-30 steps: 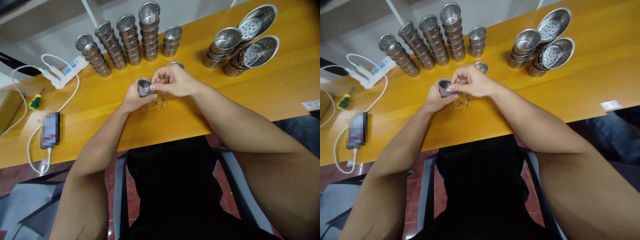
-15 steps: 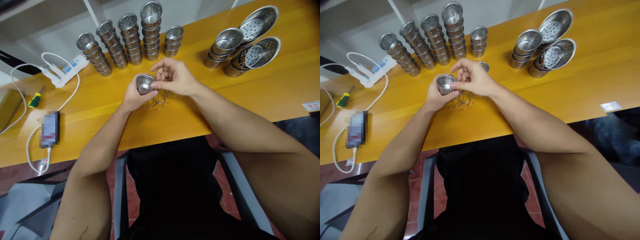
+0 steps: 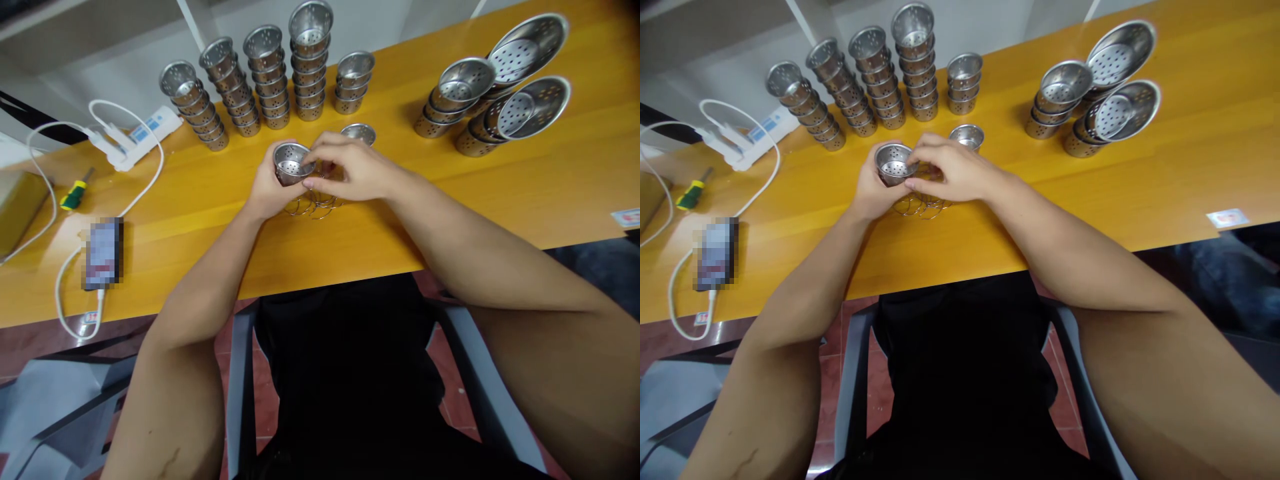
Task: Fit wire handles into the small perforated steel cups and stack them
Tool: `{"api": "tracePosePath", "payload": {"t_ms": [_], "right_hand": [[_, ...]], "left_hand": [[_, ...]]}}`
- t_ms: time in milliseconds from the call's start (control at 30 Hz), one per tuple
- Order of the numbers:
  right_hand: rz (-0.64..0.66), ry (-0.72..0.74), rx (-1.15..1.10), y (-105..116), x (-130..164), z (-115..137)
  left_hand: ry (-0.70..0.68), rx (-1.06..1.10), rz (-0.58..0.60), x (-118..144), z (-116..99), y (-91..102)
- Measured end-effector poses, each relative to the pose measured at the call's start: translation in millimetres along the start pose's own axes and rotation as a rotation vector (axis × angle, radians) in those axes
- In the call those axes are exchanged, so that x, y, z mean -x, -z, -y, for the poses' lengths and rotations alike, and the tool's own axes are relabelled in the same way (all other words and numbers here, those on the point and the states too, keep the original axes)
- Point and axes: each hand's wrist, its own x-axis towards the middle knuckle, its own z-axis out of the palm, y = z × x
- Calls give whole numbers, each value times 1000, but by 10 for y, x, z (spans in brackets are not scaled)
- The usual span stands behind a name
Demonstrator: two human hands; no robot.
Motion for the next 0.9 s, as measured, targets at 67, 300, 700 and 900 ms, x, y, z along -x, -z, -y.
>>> {"api": "tracePosePath", "payload": {"t_ms": [67, 300, 700, 900], "right_hand": [[11, 13, 1, -33, -1, -17], [12, -17, 27, -109, 8, -63], [-77, 5, 99, -105, -35, -79], [-62, -80, 177, 26, -31, -26]], "left_hand": [[17, -12, 0, -4, -26, -21], [44, 3, -15, -34, -72, -105], [3, -3, 12, -8, 34, -123], [-29, -2, 86, 47, 76, -76]]}}
